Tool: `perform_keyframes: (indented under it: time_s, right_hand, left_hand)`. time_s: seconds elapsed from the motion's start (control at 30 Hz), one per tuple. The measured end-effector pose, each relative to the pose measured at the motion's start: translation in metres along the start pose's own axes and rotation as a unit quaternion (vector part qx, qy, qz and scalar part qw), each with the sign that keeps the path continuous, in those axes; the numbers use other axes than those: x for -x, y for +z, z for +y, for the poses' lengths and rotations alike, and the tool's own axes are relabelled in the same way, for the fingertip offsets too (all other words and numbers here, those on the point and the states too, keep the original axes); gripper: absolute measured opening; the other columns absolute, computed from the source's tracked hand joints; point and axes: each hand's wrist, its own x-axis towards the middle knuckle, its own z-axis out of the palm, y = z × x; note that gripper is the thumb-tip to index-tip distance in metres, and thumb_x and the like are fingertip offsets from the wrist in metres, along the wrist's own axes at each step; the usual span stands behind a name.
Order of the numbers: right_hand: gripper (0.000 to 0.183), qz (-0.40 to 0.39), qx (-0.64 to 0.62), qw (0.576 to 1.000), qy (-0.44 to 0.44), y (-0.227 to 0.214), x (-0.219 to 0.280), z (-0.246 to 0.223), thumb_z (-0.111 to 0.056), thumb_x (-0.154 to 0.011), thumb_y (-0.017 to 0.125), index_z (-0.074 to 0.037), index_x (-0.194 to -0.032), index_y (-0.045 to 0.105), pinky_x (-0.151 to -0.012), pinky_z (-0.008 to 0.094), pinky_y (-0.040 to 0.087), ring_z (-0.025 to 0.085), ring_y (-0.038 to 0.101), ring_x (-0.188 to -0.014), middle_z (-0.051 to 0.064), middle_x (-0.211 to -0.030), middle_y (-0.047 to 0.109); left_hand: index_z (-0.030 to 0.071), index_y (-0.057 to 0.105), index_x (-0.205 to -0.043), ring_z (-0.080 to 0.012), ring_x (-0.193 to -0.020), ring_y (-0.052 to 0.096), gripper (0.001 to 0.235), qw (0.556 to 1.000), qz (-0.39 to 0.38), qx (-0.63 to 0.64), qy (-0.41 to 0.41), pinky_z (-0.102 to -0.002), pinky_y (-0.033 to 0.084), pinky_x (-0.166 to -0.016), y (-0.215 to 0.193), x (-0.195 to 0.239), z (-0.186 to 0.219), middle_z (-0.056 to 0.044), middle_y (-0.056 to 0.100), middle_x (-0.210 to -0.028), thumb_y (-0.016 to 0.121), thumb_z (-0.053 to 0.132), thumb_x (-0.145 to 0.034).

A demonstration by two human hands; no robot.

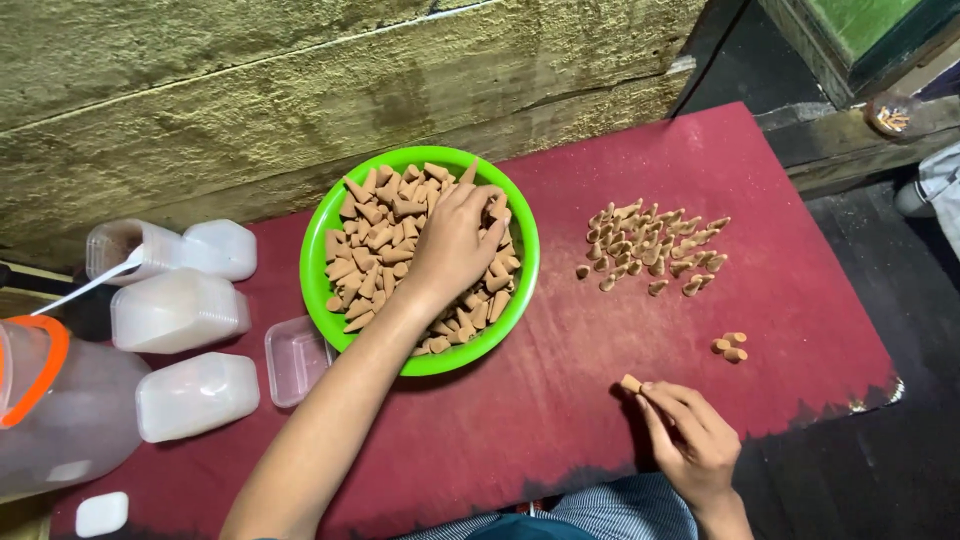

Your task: The person sorts small, cone-shaped clay pieces from a green bowl onto a red table. They pick up pieces by hand and place them in a pile on the table, occasionally rearranging the pile.

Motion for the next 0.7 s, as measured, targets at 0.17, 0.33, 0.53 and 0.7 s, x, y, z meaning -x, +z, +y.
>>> perform_keyframes:
  time_s: [0.17,0.33,0.53,0.7]
  right_hand:
    - [0.012,-0.001,-0.056,0.998,0.02,0.011,-0.016,-0.009,0.002,-0.086,0.078,0.002,-0.096,0.073,-0.071,0.024,0.059,0.019,0.073,-0.08,0.015,-0.093,0.074]
    - [0.013,-0.001,-0.12,0.992,0.024,0.027,-0.048,-0.03,0.0,-0.086,0.078,0.0,-0.097,0.074,-0.071,0.023,0.06,0.019,0.074,-0.081,0.015,-0.093,0.075]
    - [0.018,-0.106,-0.223,0.966,-0.077,0.056,-0.11,-0.057,-0.001,-0.091,0.072,0.003,-0.109,0.07,-0.077,0.024,0.063,0.019,0.076,-0.084,0.016,-0.103,0.076]
    - [0.042,-0.167,-0.063,0.977,-0.115,0.12,-0.162,0.007,0.004,-0.081,0.077,-0.002,-0.123,0.072,-0.081,0.053,0.056,0.042,0.068,-0.09,0.02,-0.106,0.075]
  left_hand:
    - [0.006,0.064,-0.127,-0.0039,-0.047,0.042,0.03,0.994,0.067,0.061,0.055,-0.017,0.051,-0.048,-0.023,0.035,-0.005,-0.01,0.057,-0.126,0.068,0.013,-0.098]
    - [0.007,0.067,-0.128,-0.023,-0.11,0.074,0.034,0.986,0.134,0.066,0.078,-0.034,0.06,-0.101,-0.045,0.079,-0.008,-0.014,0.074,-0.124,0.072,0.016,-0.096]
    - [0.005,0.067,-0.118,-0.0217,-0.099,0.074,0.035,0.982,0.18,0.004,0.061,-0.032,0.062,-0.091,-0.049,0.115,-0.02,-0.012,0.076,-0.111,0.082,0.017,-0.089]
    - [0.008,0.074,-0.111,-0.0253,-0.083,0.074,0.028,0.958,0.271,0.017,0.086,-0.032,0.06,-0.062,-0.056,0.123,-0.011,-0.009,0.078,-0.092,0.084,0.012,-0.086]
